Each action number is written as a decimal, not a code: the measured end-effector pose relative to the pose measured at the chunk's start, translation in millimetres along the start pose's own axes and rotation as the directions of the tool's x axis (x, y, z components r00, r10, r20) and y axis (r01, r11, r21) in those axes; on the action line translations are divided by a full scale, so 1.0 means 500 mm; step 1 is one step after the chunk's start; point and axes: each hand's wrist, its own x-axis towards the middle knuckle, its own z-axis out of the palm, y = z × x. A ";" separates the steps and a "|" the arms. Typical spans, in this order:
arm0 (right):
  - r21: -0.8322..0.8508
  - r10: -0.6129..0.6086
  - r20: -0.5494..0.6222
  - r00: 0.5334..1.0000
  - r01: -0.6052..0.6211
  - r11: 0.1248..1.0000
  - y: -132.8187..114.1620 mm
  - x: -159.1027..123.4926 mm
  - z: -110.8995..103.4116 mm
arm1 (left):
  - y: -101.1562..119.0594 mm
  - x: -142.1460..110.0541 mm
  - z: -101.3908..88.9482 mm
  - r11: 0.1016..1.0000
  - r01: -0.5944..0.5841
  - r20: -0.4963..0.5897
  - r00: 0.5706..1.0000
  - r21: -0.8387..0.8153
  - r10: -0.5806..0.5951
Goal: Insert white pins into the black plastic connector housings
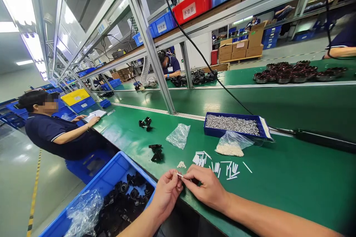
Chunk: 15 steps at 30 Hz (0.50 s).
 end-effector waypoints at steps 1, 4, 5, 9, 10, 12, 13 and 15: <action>-0.004 0.006 0.005 1.000 -0.006 1.000 0.001 -0.001 0.000 | -0.001 0.000 -0.001 0.999 -0.028 -0.014 0.999 0.039 0.029; -0.006 0.055 0.025 0.998 -0.055 0.998 0.004 -0.003 -0.003 | -0.002 -0.001 -0.006 0.989 -0.073 -0.058 0.995 0.126 0.081; -0.008 0.065 0.030 0.997 -0.065 0.998 0.005 -0.004 -0.003 | -0.003 -0.001 -0.008 0.985 -0.080 -0.070 0.993 0.150 0.091; -0.030 0.060 0.048 0.997 -0.059 0.998 0.007 -0.005 -0.005 | -0.007 -0.001 -0.018 0.945 -0.130 -0.104 0.980 0.300 0.168; -0.037 0.060 0.055 0.997 -0.058 0.998 0.006 -0.005 -0.005 | -0.008 -0.001 -0.020 0.922 -0.156 -0.102 0.974 0.354 0.203; -0.046 0.073 0.065 0.995 -0.070 0.997 0.005 -0.005 -0.006 | -0.008 0.000 -0.024 0.869 -0.199 -0.081 0.961 0.452 0.263; -0.046 0.085 0.067 0.994 -0.082 0.996 0.004 -0.006 -0.006 | -0.007 0.000 -0.026 0.848 -0.212 -0.071 0.957 0.486 0.280; -0.037 0.106 0.069 0.992 -0.104 0.994 0.003 -0.007 -0.007 | -0.006 0.001 -0.027 0.829 -0.220 -0.058 0.955 0.513 0.289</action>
